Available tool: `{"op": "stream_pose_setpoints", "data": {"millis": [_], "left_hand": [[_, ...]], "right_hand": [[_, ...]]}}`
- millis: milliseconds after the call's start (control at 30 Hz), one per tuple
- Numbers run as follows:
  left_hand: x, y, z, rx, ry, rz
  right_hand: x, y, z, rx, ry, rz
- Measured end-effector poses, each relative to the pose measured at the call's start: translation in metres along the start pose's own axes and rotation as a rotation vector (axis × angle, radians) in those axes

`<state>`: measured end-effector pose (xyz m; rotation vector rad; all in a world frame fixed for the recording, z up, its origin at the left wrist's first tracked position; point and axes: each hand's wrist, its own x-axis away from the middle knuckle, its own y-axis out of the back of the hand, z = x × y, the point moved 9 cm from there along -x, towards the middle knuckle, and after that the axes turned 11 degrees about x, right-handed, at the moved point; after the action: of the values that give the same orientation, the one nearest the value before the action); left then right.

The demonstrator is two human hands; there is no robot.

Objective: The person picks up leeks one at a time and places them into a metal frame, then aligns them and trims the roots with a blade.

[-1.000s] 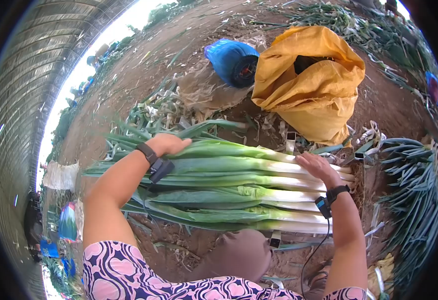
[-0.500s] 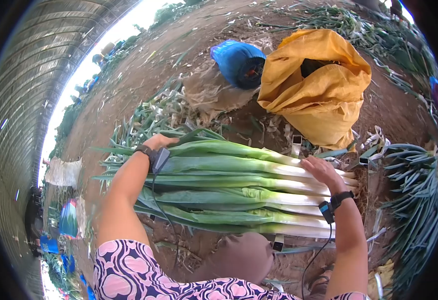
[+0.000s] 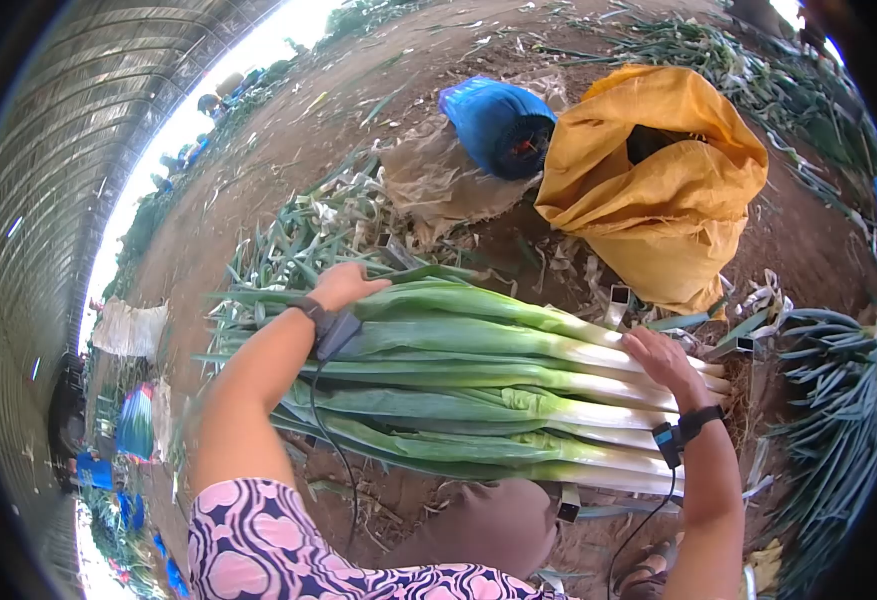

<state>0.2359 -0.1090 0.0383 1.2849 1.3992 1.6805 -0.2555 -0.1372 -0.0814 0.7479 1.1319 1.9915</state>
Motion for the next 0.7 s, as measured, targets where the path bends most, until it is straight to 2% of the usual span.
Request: {"op": "stream_pose_setpoints", "data": {"millis": [100, 200, 300, 333, 400, 533, 600, 633, 700], "left_hand": [[-0.006, 0.007, 0.005, 0.002, 0.039, -0.179], [-0.017, -0.009, 0.048, 0.239, 0.143, -0.185], [-0.008, 0.009, 0.066, 0.28, 0.122, -0.559], [-0.008, 0.001, 0.083, 0.535, 0.217, -0.484], [-0.011, -0.008, 0.106, 0.812, 0.329, -0.547], [-0.037, -0.01, 0.142, 1.089, 0.432, -0.666], [-0.04, 0.019, 0.127, 0.895, 0.305, -0.817], [-0.036, 0.038, 0.108, 0.696, 0.131, -0.94], [0.023, 0.085, -0.016, 0.218, -0.457, -1.001]], "right_hand": [[0.002, 0.003, -0.004, -0.059, -0.091, -0.028], [-0.001, -0.004, -0.009, -0.103, -0.063, -0.021], [-0.003, -0.006, -0.012, -0.042, -0.058, -0.053], [-0.002, -0.007, -0.017, -0.067, -0.092, -0.029], [0.004, 0.004, -0.005, -0.126, -0.156, 0.019], [0.005, 0.003, -0.006, 0.015, -0.112, -0.018], [0.007, 0.007, 0.006, 0.099, -0.012, -0.03], [0.007, 0.007, 0.003, 0.059, -0.036, -0.039], [0.007, 0.005, -0.001, -0.02, -0.087, -0.053]]}}
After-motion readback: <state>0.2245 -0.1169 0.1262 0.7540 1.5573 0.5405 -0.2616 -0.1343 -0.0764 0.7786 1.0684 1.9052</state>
